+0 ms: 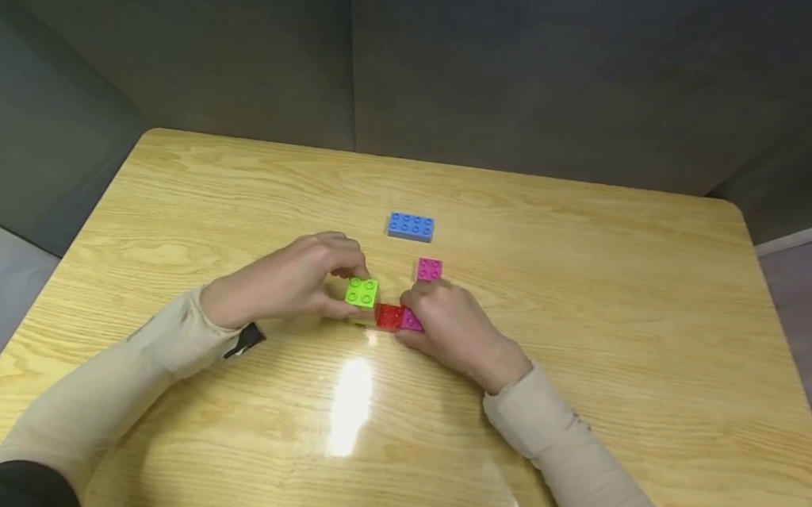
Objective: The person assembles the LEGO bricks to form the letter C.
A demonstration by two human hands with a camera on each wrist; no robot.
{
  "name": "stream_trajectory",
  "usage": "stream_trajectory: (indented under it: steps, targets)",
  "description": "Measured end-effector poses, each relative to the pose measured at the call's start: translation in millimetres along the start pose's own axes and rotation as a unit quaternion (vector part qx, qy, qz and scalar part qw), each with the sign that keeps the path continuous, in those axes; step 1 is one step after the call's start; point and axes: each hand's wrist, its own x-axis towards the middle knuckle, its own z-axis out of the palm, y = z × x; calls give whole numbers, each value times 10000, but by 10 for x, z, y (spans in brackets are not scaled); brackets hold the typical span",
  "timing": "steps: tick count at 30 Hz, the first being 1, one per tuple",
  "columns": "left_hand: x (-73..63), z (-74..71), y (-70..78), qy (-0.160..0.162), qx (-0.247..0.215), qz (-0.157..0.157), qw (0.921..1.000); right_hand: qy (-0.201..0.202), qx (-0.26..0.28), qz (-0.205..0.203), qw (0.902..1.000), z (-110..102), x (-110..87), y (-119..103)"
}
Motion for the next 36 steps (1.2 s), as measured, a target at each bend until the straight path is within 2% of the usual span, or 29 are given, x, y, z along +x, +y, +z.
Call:
stream_trajectory:
  steps: [7,21,28,36]
  targets:
    - [11,14,0,-84,-60,-80,9999,-50,-18,44,10000,-13,-20,0]
    - [24,45,0,-58,63,52,9999,-76,-82,93,9999,9,-23,7]
    - [48,49,7,-111,225,111,9996,-121,-72,185,9997,-14,-46,11]
    - [52,26,44,-233,537,-71,9983,-59,209,380,9990,-97,-73,77]
